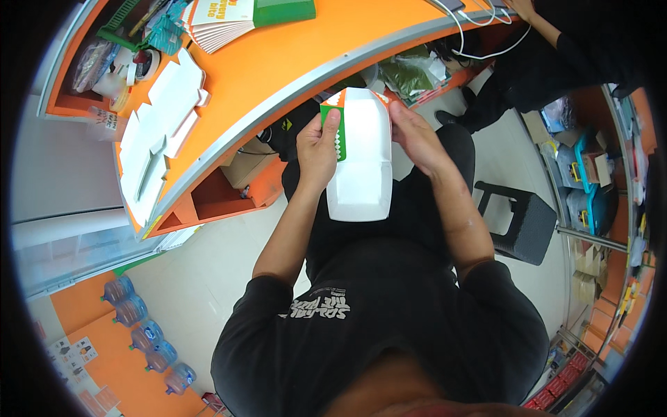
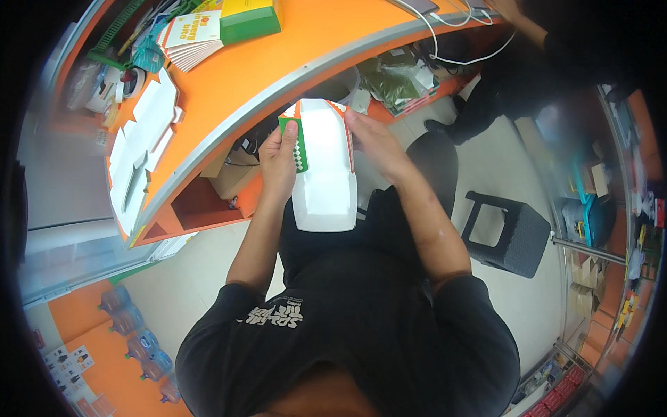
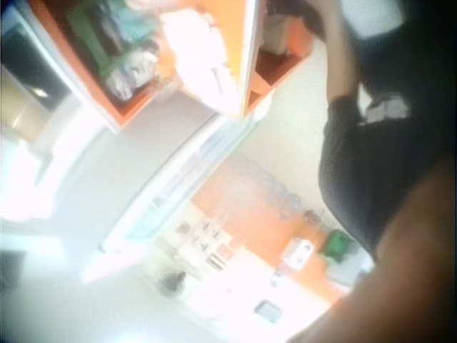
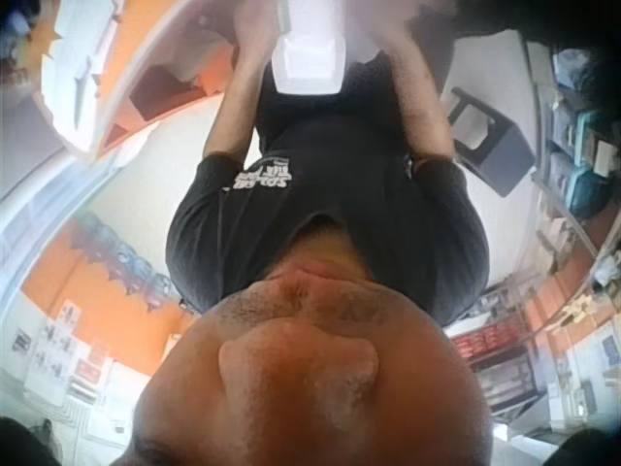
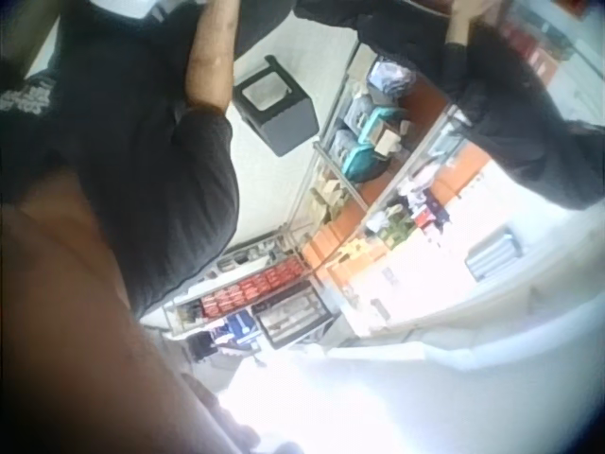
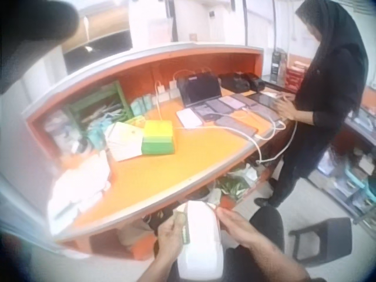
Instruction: The person sits on the floor and assembles small, colorful paper boxes by folding the flaps and tucking them into slots. They handle the boxes one at a time, picking them up from a stack on the counter and placing the finished ones back down.
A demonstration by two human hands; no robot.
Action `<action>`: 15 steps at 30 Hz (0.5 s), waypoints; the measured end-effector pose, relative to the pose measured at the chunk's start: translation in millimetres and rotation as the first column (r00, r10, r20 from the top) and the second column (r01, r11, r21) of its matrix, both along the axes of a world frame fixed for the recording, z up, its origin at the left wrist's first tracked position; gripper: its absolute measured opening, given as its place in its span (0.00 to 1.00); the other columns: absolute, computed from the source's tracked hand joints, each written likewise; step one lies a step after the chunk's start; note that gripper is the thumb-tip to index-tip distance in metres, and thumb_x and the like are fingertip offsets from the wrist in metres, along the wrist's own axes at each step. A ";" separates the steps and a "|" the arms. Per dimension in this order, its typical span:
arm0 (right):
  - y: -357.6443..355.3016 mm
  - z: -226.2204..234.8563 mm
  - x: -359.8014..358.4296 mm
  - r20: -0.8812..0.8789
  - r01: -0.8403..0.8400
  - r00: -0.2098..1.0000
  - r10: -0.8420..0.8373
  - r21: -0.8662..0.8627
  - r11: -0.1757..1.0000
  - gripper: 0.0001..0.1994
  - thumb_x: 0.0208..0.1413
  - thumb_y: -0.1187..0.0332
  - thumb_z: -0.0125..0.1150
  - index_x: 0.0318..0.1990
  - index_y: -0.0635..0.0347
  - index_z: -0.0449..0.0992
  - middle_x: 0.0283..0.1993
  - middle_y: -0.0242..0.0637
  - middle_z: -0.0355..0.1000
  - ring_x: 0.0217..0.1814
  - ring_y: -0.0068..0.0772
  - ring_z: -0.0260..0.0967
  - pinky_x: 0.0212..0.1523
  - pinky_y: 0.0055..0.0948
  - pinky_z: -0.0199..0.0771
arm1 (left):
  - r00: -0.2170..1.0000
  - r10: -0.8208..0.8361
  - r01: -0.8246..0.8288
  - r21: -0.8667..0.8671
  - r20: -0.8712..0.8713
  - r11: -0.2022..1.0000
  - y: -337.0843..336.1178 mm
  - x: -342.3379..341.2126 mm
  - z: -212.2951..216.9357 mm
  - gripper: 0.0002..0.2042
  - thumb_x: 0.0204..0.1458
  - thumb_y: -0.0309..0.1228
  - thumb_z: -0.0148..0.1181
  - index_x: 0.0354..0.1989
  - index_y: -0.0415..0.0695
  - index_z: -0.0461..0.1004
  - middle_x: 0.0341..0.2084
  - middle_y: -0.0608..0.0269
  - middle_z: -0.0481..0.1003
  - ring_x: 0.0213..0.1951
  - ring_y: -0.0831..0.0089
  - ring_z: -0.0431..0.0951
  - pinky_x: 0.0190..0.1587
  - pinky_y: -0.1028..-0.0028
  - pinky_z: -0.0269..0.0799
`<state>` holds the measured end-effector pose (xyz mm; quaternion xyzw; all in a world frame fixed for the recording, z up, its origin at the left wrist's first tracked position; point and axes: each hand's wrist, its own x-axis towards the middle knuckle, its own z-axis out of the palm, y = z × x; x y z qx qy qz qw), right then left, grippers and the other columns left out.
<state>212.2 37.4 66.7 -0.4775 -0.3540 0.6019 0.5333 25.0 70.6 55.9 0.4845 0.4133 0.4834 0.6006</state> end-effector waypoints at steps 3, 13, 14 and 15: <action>1.3 2.6 -20.6 -0.011 0.080 0.997 -0.080 0.076 0.994 0.22 0.71 0.54 0.50 0.59 0.63 0.73 0.46 0.33 0.78 0.42 0.21 0.75 0.46 0.26 0.76 | 0.997 0.008 -0.012 0.049 0.071 0.999 -3.8 4.8 0.4 0.22 0.68 0.47 0.50 0.45 0.38 0.79 0.30 0.69 0.79 0.31 0.84 0.74 0.35 0.80 0.71; -3.2 15.5 -26.8 0.295 0.125 0.935 -0.196 0.244 0.962 0.19 0.71 0.58 0.51 0.33 0.65 0.77 0.29 0.27 0.72 0.31 0.15 0.65 0.33 0.24 0.67 | 0.997 -0.010 0.018 0.113 -0.072 0.993 -6.9 2.4 31.5 0.25 0.68 0.49 0.49 0.38 0.35 0.81 0.26 0.67 0.78 0.29 0.83 0.73 0.34 0.79 0.68; -5.8 19.1 -27.6 0.342 0.113 0.916 -0.209 0.281 0.953 0.20 0.71 0.58 0.51 0.32 0.64 0.76 0.28 0.26 0.71 0.30 0.15 0.64 0.32 0.23 0.66 | 0.997 -0.066 0.064 0.049 0.045 0.997 -3.5 -1.0 32.5 0.23 0.68 0.45 0.50 0.37 0.35 0.81 0.26 0.67 0.78 0.30 0.84 0.72 0.34 0.80 0.67; -6.5 22.1 -25.9 0.390 0.100 0.893 -0.224 0.313 0.944 0.20 0.71 0.58 0.51 0.30 0.64 0.76 0.27 0.24 0.70 0.29 0.14 0.63 0.31 0.23 0.65 | 0.999 -0.034 0.033 0.048 0.019 0.998 -3.2 -3.0 35.6 0.22 0.68 0.44 0.51 0.37 0.34 0.81 0.27 0.67 0.78 0.30 0.84 0.72 0.34 0.80 0.67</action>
